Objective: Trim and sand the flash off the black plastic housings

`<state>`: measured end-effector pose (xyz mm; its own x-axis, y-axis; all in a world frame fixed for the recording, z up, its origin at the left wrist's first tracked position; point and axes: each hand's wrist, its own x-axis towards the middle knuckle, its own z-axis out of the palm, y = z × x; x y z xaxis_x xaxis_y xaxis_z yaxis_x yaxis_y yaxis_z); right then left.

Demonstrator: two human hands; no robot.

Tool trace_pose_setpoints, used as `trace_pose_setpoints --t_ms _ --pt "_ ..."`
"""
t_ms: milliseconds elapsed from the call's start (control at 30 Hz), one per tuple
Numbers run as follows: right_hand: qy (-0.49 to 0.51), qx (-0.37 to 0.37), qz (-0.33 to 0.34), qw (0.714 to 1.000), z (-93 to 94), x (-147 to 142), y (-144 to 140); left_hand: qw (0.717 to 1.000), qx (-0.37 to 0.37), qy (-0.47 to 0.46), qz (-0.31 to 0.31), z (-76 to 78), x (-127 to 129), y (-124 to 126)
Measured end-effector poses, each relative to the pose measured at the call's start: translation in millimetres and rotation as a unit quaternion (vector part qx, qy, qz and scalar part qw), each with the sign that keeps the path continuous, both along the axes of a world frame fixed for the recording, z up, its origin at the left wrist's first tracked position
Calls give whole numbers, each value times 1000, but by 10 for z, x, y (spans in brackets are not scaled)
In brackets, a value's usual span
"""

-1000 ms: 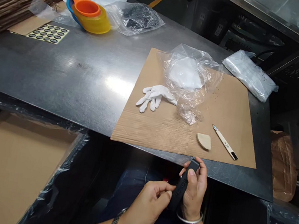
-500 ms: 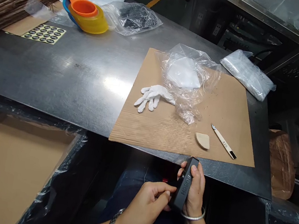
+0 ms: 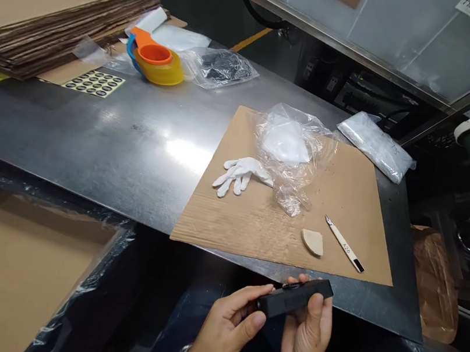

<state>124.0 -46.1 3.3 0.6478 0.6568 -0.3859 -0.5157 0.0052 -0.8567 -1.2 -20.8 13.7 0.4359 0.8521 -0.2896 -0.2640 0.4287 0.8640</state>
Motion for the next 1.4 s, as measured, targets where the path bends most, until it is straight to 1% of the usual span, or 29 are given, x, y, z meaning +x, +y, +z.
trace_pose_setpoints --t_ms 133,267,433,667,833,1033,1200,1300,1400 --pt "-29 1 -11 1000 4 -3 -3 1000 -16 11 -2 24 -10 -8" --pt "-61 -7 -15 998 24 -13 19 999 -26 22 -5 0 -19 -29" --pt "-64 -13 -9 998 37 -17 38 999 -32 38 -14 -29 -27 -38" --pt "-74 -11 -1 997 51 -19 76 998 -35 35 -23 -25 -48 -38" --pt "-85 1 14 996 82 -15 123 999 -5 36 -27 -40 -70 -35" --pt "-63 7 30 998 102 -11 189 997 50 27 -48 -109 -91 -15" --pt "-62 16 53 996 140 -35 244 994 91 17 -55 -131 -139 9" --pt "-74 17 71 995 176 -44 295 994 85 10 -64 -153 -155 2" --pt "-66 2 114 991 210 -50 376 995 72 6 -70 -182 -147 -34"
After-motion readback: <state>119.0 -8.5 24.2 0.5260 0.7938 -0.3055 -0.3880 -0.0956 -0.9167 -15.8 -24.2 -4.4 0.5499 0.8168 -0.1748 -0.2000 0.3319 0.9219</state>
